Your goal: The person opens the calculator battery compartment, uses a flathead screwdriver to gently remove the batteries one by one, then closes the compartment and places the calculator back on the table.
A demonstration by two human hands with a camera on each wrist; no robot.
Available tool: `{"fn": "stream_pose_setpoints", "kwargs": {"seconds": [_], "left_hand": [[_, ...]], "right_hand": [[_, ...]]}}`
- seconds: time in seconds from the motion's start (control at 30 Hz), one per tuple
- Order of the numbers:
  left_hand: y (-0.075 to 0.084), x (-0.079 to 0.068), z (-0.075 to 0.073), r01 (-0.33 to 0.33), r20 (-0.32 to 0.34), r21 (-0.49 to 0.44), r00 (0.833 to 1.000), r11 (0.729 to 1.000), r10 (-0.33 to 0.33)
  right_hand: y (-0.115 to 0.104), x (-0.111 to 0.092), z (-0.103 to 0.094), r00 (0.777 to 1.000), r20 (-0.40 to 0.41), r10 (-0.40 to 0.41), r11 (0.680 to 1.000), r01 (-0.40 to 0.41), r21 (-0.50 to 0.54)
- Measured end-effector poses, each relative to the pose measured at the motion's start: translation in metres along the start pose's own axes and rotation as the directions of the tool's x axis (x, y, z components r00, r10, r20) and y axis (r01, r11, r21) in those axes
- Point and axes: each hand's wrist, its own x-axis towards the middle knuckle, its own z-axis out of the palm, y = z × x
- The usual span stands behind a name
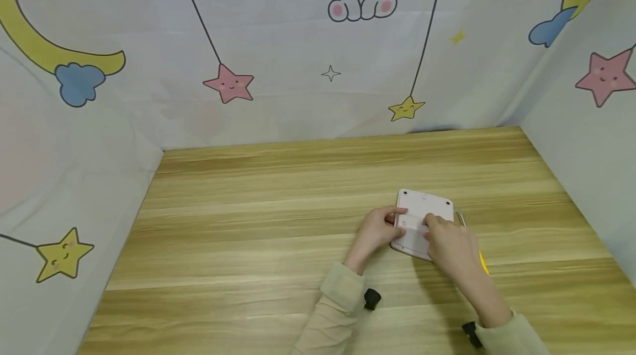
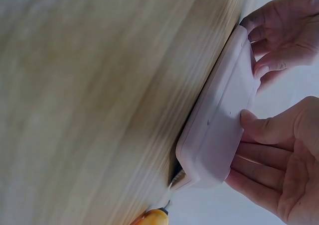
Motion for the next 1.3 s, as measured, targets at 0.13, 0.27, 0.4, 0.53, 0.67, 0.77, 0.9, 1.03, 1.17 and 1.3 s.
{"fn": "stream_pose_setpoints", "kwargs": {"seconds": [0.13, 0.27, 0.4, 0.53, 0.67, 0.77, 0.9, 1.03, 1.17, 1.3], "left_hand": [[0.0, 0.0, 0.0, 0.002, 0.0, 0.004, 1.0, 1.0, -0.002], [0.001, 0.0, 0.0, 0.007, -0.003, 0.008, 1.0, 1.0, -0.007], [0.001, 0.0, -0.001, 0.019, -0.006, 0.0, 1.0, 1.0, -0.019], [0.0, 0.001, 0.0, 0.024, -0.007, 0.001, 1.0, 1.0, -0.024], [0.0, 0.001, 0.0, 0.018, -0.006, 0.005, 1.0, 1.0, -0.018], [0.0, 0.001, 0.0, 0.011, -0.006, 0.006, 1.0, 1.0, -0.011], [0.0, 0.0, -0.001, 0.008, -0.007, 0.009, 1.0, 1.0, -0.008], [0.001, 0.0, -0.002, 0.012, -0.007, 0.007, 1.0, 1.0, -0.012], [0.001, 0.0, -0.002, 0.012, -0.009, 0.017, 1.0, 1.0, -0.012], [0.002, -0.001, -0.002, 0.009, -0.01, 0.025, 1.0, 1.0, -0.009]], "right_hand": [[0.0, 0.0, 0.0, 1.0, -0.007, 0.002, 1.0, -0.002, -0.001], [-0.001, 0.0, 0.001, 1.0, -0.008, 0.004, 1.0, -0.004, -0.001], [-0.001, 0.001, 0.001, 1.0, -0.007, 0.005, 1.0, -0.005, -0.001], [-0.001, 0.001, 0.0, 1.0, 0.008, -0.001, 1.0, 0.001, 0.001], [0.001, 0.0, -0.002, 1.0, 0.014, -0.023, 1.0, 0.023, 0.015], [0.003, -0.001, -0.004, 0.999, 0.018, -0.031, 0.999, 0.03, 0.038], [0.004, 0.0, -0.006, 0.999, 0.04, -0.015, 0.996, 0.011, 0.084], [0.004, 0.001, -0.009, 0.999, 0.049, 0.019, 0.991, -0.025, 0.131], [0.004, 0.003, -0.009, 0.998, 0.039, 0.045, 0.988, -0.05, 0.148], [0.003, 0.003, -0.009, 0.998, 0.032, 0.047, 0.988, -0.051, 0.148]]}}
